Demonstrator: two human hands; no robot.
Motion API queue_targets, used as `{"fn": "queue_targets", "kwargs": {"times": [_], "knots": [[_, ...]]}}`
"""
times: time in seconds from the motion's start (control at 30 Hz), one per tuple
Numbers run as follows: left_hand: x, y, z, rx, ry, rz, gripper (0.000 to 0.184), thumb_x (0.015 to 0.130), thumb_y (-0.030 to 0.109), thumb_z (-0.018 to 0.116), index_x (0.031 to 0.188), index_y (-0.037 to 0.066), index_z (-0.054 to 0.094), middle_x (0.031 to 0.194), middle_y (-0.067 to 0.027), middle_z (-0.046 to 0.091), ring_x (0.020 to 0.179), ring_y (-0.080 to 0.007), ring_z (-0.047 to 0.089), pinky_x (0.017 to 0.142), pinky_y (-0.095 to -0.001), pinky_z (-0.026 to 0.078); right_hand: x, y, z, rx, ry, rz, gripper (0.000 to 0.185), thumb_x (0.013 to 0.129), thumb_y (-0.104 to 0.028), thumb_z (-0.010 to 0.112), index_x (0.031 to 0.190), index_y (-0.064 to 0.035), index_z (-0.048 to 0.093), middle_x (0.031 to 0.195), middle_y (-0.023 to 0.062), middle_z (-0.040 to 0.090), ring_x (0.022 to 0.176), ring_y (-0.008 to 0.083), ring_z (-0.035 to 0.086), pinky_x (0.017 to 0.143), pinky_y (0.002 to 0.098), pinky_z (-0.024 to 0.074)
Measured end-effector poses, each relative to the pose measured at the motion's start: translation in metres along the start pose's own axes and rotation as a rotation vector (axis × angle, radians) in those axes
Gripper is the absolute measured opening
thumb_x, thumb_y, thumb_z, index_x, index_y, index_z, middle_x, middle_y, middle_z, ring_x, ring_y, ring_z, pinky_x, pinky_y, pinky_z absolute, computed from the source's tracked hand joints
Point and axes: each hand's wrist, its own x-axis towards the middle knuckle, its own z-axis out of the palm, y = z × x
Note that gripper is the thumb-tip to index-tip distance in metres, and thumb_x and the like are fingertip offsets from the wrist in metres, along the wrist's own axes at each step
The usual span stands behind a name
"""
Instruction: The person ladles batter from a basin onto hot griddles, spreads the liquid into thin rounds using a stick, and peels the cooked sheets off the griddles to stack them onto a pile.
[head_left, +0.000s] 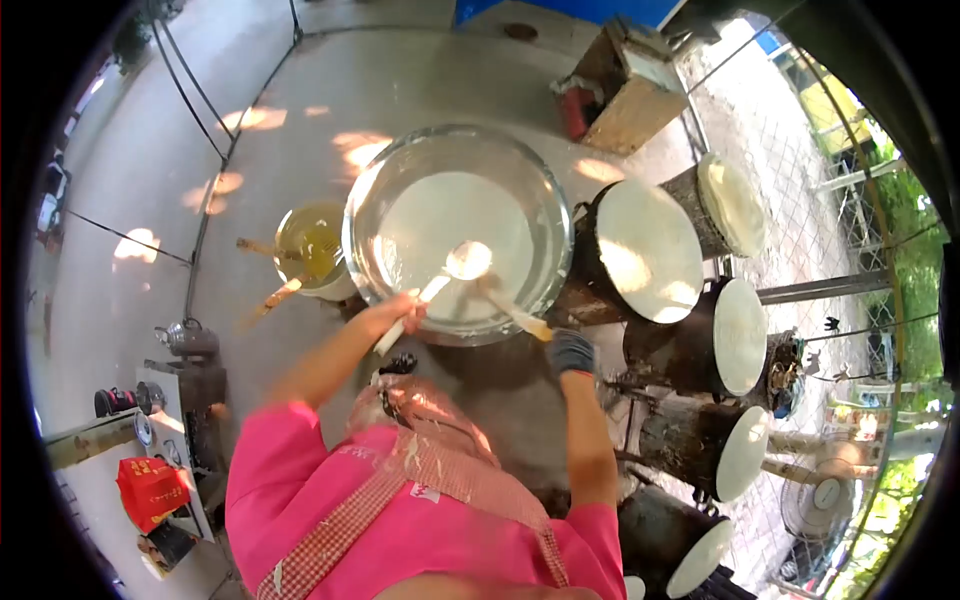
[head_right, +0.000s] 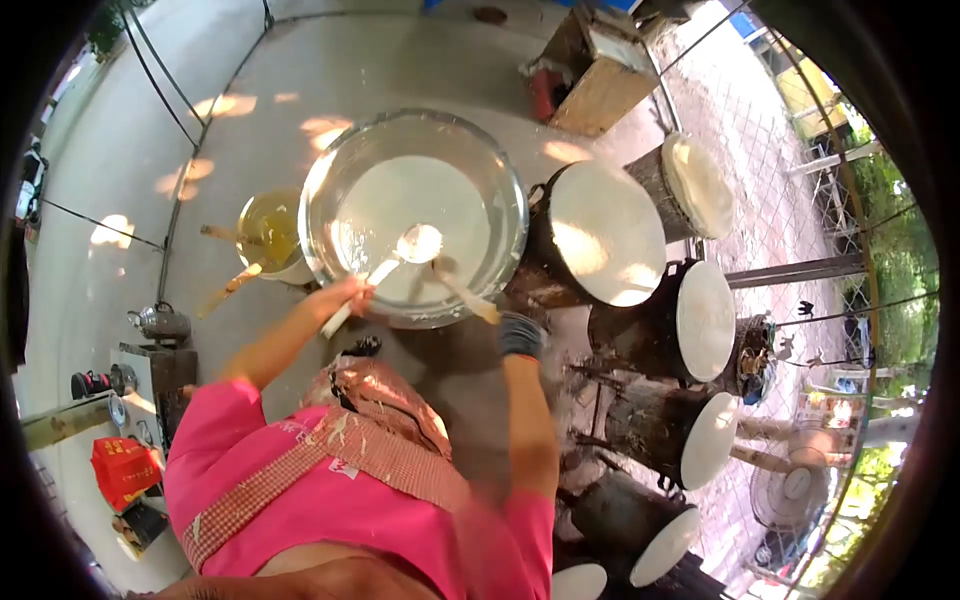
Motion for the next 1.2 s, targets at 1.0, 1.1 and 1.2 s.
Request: {"fn": "queue_targets", "kwargs": {"times": [1.0,1.1,1.2], "knots": [[-0.224,0.280,0.196,0.466,-0.187,0.449,0.025,0.086,0.019,0.044,0.110,0.022,0.036,0.052,0.0055,0.027,0.036,-0.0020,0.023,0.028,-0.0163,0.017,-0.071,-0.137,-0.189,0.582,0.936,-0.031,0.020,0.073,-0.014,0.063,0.087,-0.0001,0.061,0.070,0.0098,0.062,0.059,0.0168,0.057,0.056,0.0284,0.0459],[-0.211,0.300,0.190,0.613,-0.130,0.564,0.031,0.085,0.016,0.042,0.115,0.022,0.034,0.051,0.0036,0.031,0.035,-0.0042,0.028,0.027,-0.0198,0.021,-0.055,-0.135,-0.173,0.788,1.006,-0.222,0.018,0.077,-0.011,0.059,0.090,0.0021,0.060,0.075,0.0067,0.062,0.063,0.0132,0.056,0.060,0.0259,0.0458],[-0.147,0.282,0.138,0.495,-0.321,0.188,0.027,0.086,0.015,0.042,0.110,0.025,0.034,0.052,0.0047,0.027,0.036,-0.0037,0.025,0.028,-0.0168,0.019,-0.057,-0.156,-0.107,0.997,0.628,0.008,0.016,0.075,-0.007,0.060,0.088,0.0024,0.059,0.076,0.0076,0.061,0.064,0.0133,0.055,0.061,0.0260,0.0459]]}}
